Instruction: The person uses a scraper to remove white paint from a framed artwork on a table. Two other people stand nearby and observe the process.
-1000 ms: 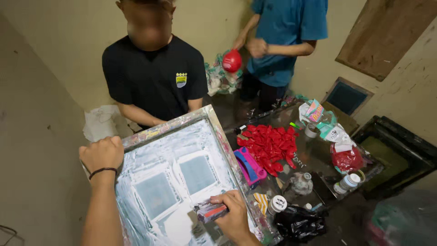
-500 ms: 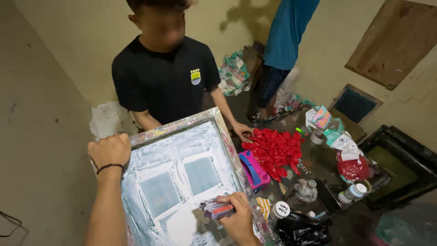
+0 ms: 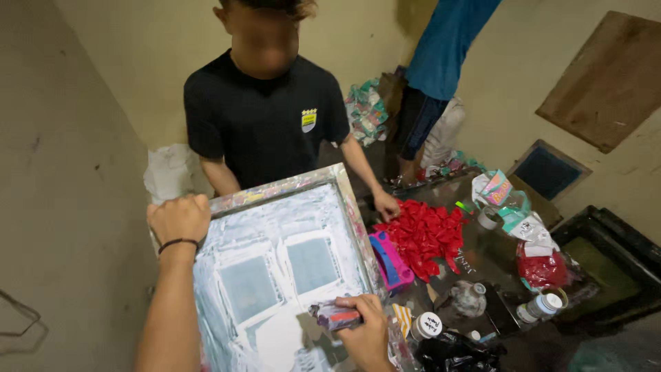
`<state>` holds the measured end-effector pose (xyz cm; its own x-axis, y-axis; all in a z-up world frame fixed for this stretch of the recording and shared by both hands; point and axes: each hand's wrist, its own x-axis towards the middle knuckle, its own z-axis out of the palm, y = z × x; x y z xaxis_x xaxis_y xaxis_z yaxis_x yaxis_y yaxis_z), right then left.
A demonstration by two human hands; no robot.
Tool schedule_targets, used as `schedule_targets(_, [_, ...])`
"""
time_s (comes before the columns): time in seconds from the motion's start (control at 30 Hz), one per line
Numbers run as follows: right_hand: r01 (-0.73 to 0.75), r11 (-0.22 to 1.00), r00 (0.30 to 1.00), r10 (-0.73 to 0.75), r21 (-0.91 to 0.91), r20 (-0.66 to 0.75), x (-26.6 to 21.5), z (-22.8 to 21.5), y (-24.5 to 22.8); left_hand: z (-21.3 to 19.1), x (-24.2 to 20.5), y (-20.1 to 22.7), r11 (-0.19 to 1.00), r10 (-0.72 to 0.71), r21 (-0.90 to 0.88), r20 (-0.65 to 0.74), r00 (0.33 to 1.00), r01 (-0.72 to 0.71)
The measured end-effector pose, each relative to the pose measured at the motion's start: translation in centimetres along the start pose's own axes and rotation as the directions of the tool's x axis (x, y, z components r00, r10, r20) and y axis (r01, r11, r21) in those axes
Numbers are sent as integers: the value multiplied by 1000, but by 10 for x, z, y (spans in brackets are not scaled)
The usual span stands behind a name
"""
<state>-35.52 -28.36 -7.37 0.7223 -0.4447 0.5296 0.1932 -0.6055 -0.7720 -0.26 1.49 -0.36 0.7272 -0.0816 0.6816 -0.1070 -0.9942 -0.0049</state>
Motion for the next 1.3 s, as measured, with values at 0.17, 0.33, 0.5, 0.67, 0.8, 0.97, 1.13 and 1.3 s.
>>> schedule_targets(0.17, [-6, 999, 1000, 6, -43, -5, 1, -12, -1, 2, 1, 2, 993, 55, 105, -37, 998, -51])
schedule_targets(0.33, [-27, 998, 999, 25, -60, -48, 7, -17, -7, 1, 2, 2, 1000, 26, 5, -44, 999, -26])
schedule_targets(0.5, [15, 995, 1000, -14, -99, 6, 5, -17, -14, 0, 3, 4, 998, 50, 35, -92, 994, -47])
schedule_targets(0.67, [0, 997, 999, -4, -80, -47, 0, -14, 3, -4, 6, 6, 999, 51, 25, -93, 994, -48])
schedule_targets(0.8, [-163, 984, 980, 153, -70, -125, 0, -20, 11, -27, 7, 8, 998, 47, 31, 2, 999, -47])
schedule_targets(0.97, [-103, 991, 993, 97, -91, -72, -1, -24, -2, -5, 1, 3, 999, 39, 32, -46, 998, -37])
schedule_targets(1.13, [-69, 994, 997, 71, -89, 22, -4, -20, -14, 1, 2, 2, 998, 68, -7, -131, 989, -69])
schedule_targets(1.3, [-39, 995, 999, 42, -96, 30, -1, -12, -12, 1, 3, 4, 998, 52, -18, -183, 982, -56])
